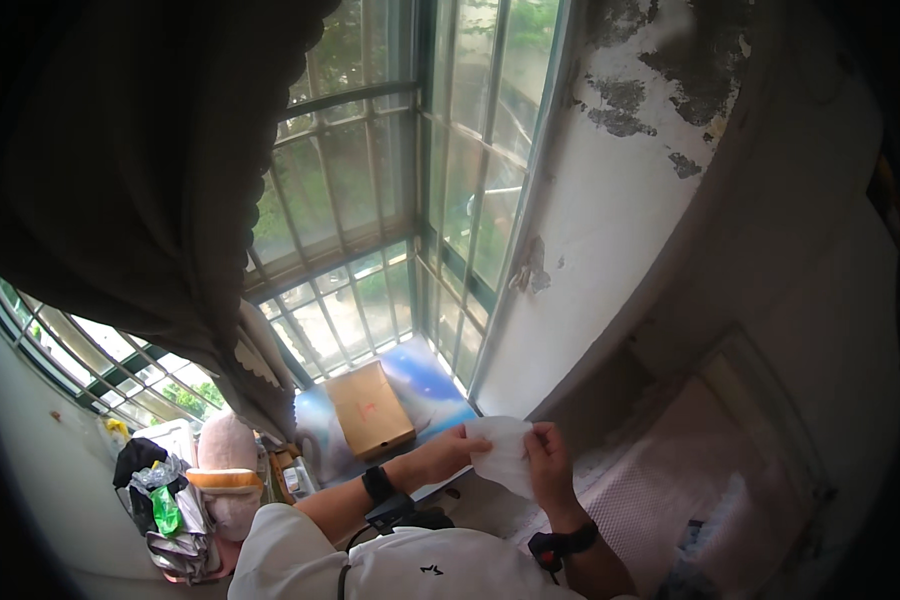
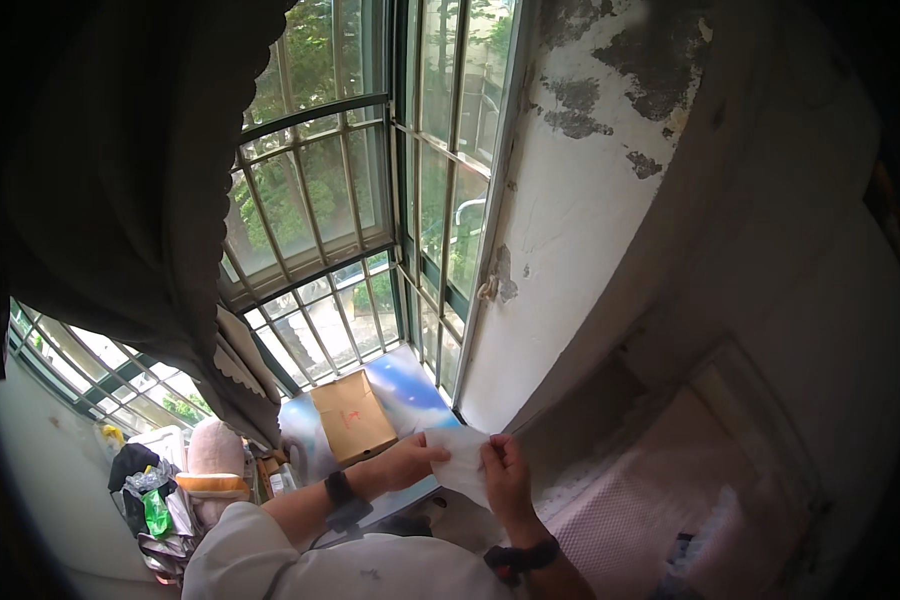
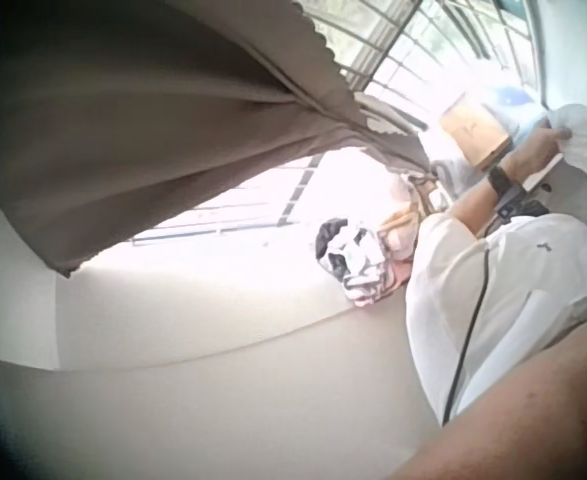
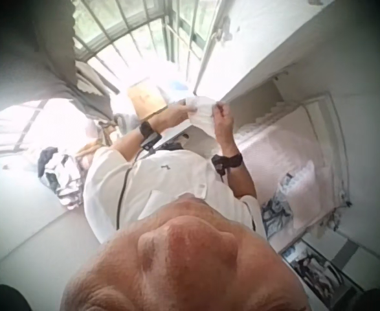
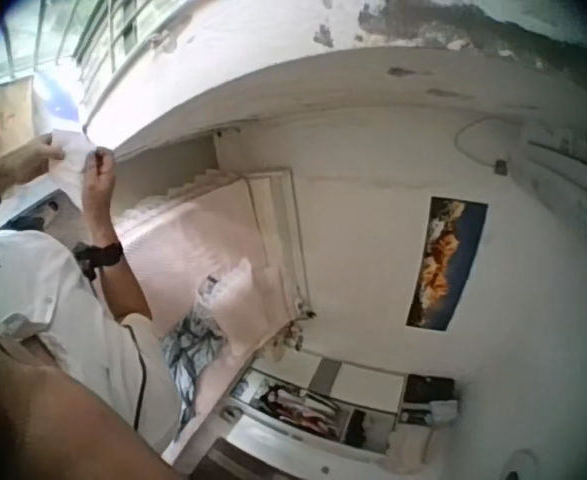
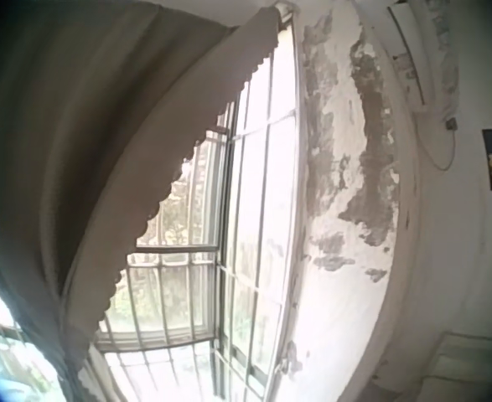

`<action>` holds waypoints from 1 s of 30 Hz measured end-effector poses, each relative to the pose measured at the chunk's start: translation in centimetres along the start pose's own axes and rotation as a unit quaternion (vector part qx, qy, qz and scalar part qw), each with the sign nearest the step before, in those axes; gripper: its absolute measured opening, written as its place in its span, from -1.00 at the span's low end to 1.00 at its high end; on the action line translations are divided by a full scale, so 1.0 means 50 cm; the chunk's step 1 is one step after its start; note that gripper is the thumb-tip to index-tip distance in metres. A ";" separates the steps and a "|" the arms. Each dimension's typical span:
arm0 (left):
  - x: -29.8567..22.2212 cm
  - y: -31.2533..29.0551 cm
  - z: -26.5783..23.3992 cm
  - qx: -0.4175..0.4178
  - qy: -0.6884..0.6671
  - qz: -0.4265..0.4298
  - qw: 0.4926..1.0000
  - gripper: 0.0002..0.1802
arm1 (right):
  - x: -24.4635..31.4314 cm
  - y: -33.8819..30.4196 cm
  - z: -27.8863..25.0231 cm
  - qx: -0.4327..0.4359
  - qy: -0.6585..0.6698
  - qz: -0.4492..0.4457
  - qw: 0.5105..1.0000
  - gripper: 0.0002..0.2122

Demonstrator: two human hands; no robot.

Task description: Cleaning a window and its frame using a cloth and wet wipes.

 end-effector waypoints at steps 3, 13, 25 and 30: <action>-0.043 0.015 -0.020 0.054 -0.106 0.033 0.992 -0.53 | 0.023 0.039 -0.018 -0.032 -0.014 -0.005 0.999 -0.92; -0.165 0.061 -0.209 -0.148 0.001 0.168 0.975 -0.75 | 0.106 0.184 -0.035 -0.079 -0.010 -0.083 0.993 -0.94; -0.134 0.107 -0.144 0.011 0.283 0.200 0.938 -0.78 | 0.139 0.232 0.261 0.333 -0.512 -0.205 0.765 -0.82; -0.126 0.111 -0.103 0.059 0.326 0.261 0.907 -0.76 | 0.162 0.236 0.233 0.312 -0.433 -0.248 0.809 -0.77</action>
Point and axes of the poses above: each hand's wrist, its own y-axis towards the middle knuckle, its own z-axis out of the palm, x = y × z, the point moved 8 cm from there along y, towards the middle knuckle, and after that the axes turned 9 degrees about x, right-handed, at the moved point
